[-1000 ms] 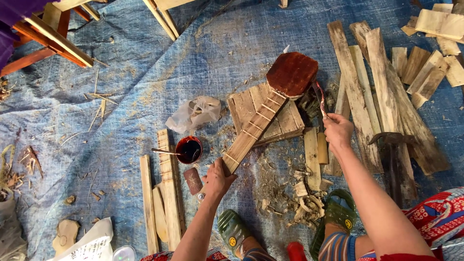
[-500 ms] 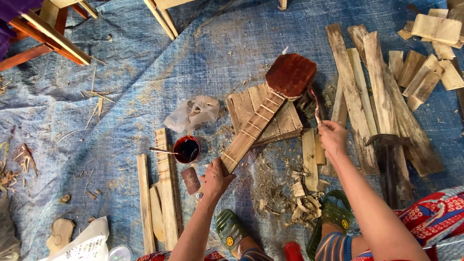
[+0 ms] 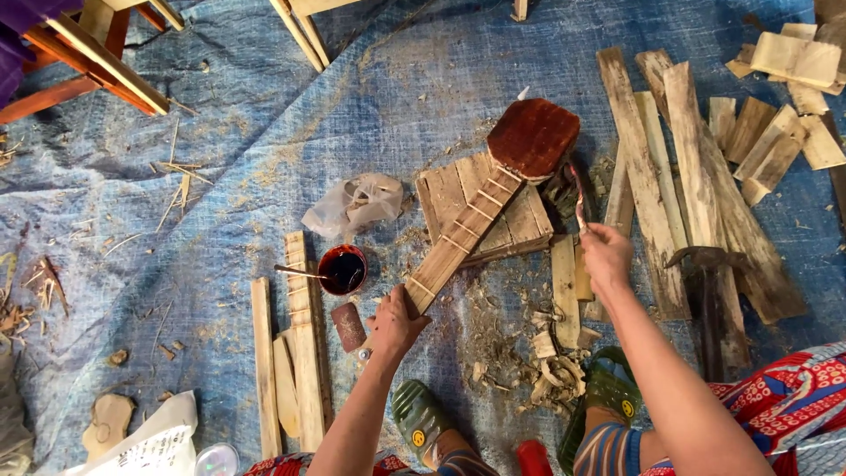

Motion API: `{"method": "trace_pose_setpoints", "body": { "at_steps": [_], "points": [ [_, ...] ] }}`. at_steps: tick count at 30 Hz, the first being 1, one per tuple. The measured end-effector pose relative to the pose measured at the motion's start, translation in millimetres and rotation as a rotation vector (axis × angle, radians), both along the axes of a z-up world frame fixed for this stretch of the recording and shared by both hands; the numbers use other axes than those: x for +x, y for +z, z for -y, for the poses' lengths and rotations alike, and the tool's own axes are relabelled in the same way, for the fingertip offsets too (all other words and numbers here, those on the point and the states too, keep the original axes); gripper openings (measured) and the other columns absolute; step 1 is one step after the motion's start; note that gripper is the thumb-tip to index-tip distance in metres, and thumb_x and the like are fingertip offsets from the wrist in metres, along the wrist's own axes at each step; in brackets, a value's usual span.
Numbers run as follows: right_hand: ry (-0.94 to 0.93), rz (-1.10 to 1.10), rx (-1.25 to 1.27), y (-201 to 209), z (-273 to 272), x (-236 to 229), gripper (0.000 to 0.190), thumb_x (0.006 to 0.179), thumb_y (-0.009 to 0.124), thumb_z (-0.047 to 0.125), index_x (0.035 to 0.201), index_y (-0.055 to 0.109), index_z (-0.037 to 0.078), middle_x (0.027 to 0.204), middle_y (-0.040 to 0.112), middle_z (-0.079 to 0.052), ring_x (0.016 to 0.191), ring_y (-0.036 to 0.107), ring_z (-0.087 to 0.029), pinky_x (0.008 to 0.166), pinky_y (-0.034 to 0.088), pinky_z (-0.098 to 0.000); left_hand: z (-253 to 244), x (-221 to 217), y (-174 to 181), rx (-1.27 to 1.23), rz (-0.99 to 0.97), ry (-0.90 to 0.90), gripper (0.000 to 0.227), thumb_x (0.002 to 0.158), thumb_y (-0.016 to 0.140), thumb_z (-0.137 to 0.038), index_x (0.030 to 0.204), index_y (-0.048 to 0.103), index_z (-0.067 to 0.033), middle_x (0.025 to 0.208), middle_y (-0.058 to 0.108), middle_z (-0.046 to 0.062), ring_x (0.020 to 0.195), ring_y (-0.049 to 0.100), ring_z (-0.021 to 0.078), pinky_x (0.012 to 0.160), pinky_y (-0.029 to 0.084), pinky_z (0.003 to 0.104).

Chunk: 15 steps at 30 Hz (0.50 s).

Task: Applying dark wood stain to a handcrafted string instrument using a small applicator tool on a floor-level workspace.

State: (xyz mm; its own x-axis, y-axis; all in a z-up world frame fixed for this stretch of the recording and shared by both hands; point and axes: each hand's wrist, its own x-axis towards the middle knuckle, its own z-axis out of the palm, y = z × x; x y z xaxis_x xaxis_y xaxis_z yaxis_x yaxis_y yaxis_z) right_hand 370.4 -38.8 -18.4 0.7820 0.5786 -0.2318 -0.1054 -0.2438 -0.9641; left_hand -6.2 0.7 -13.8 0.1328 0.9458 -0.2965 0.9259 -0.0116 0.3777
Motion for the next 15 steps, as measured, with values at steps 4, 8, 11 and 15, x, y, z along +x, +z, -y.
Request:
{"method": "trace_pose_setpoints", "body": {
  "at_steps": [4, 8, 11, 15],
  "points": [
    [-0.018, 0.025, 0.007, -9.5, -10.0, 9.4, 0.026, 0.093, 0.068, 0.017, 0.116, 0.069, 0.006, 0.076, 0.056, -0.006, 0.049, 0.049, -0.007, 0.038, 0.037, -0.0205, 2.0, 1.4, 6.1, -0.001, -0.015, -0.006, 0.091, 0.073, 0.088, -0.038, 0.148, 0.039, -0.0178, 0.125, 0.061, 0.012, 0.123, 0.06, 0.0335, 0.103, 0.039, 0.06],
    [0.021, -0.004, -0.003, -13.4, -8.6, 0.9, 0.024, 0.09, 0.069, 0.016, 0.112, 0.071, 0.005, 0.075, 0.059, -0.008, 0.049, 0.051, -0.01, 0.037, 0.038, -0.0229, 0.1, 1.1, 3.2, 0.002, -0.017, 0.002, 0.091, 0.072, 0.088, -0.039, 0.147, 0.04, -0.0183, 0.125, 0.061, 0.012, 0.123, 0.061, 0.0336, 0.103, 0.04, 0.06],
    [0.006, -0.028, 0.011, -11.7, -6.0, 0.2, 0.025, 0.091, 0.067, 0.017, 0.113, 0.07, 0.005, 0.075, 0.057, -0.006, 0.05, 0.049, -0.008, 0.039, 0.037, -0.0208, 0.8, 0.2, 0.3, 0.011, -0.023, 0.0, 0.091, 0.072, 0.088, -0.039, 0.147, 0.041, -0.0178, 0.125, 0.061, 0.012, 0.123, 0.061, 0.0334, 0.103, 0.04, 0.06],
    [-0.009, 0.01, -0.027, -31.8, -13.5, 13.7, 0.027, 0.089, 0.07, 0.02, 0.115, 0.071, 0.01, 0.078, 0.062, -0.008, 0.053, 0.055, -0.013, 0.039, 0.041, -0.0247, 3.3, 0.6, 5.1, 0.005, -0.04, -0.003, 0.089, 0.073, 0.087, -0.038, 0.146, 0.041, -0.0183, 0.124, 0.061, 0.011, 0.121, 0.061, 0.0333, 0.102, 0.041, 0.06]
  ]
}}
